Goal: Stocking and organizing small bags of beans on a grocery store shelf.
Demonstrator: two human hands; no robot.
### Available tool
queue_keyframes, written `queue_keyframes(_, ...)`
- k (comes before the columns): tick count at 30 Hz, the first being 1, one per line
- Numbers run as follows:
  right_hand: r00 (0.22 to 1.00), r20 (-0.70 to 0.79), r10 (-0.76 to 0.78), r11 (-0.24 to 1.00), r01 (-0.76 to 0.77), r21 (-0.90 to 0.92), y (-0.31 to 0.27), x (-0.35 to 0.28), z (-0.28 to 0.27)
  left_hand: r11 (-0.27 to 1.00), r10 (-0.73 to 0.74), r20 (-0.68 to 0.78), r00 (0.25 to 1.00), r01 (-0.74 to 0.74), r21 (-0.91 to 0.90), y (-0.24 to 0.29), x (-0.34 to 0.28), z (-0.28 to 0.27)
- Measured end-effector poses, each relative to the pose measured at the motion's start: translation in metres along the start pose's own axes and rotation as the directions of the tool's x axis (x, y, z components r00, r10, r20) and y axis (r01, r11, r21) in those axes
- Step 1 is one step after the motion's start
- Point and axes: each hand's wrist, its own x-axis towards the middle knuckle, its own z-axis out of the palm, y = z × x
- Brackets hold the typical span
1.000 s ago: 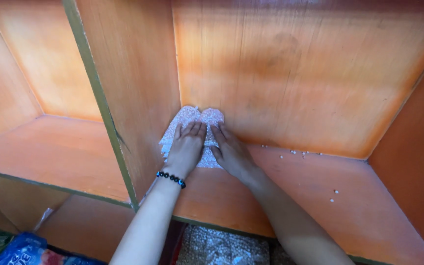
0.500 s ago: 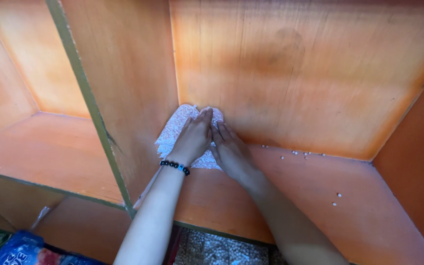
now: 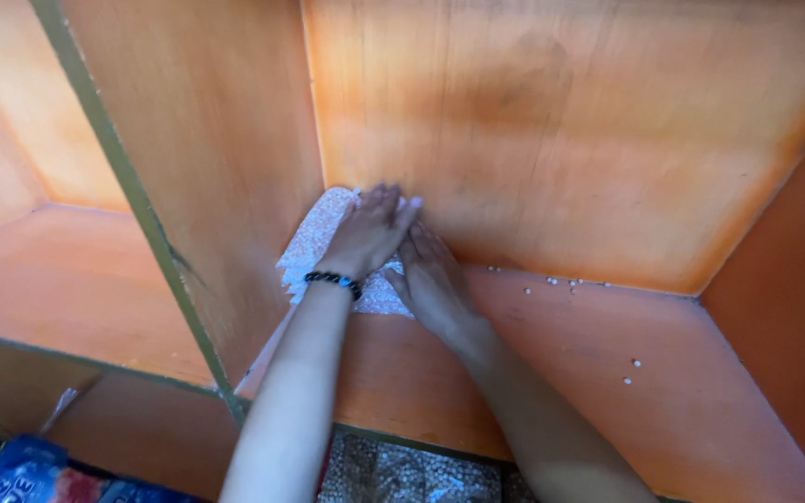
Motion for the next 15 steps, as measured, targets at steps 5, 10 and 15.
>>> queue_keyframes(5,1.0,0.018,-0.004,0.992,0.002,0.129,-0.009,0.001,-0.014,0.989,-0.104,0.101,0.989,0.092,0.111,0.019,0.001,-0.01)
queue_keyframes(10,0.996,0.081,0.046,0.988,-0.057,0.145,-0.008,0.002,-0.018,0.982,-0.146,0.138,0.98,0.127,0.142,0.024,0.001,-0.013)
queue_keyframes(15,0.998,0.049,-0.026,0.987,0.018,0.159,-0.008,0.002,-0.023,0.988,-0.131,0.099,0.986,0.122,0.095,0.018,-0.003,-0.007)
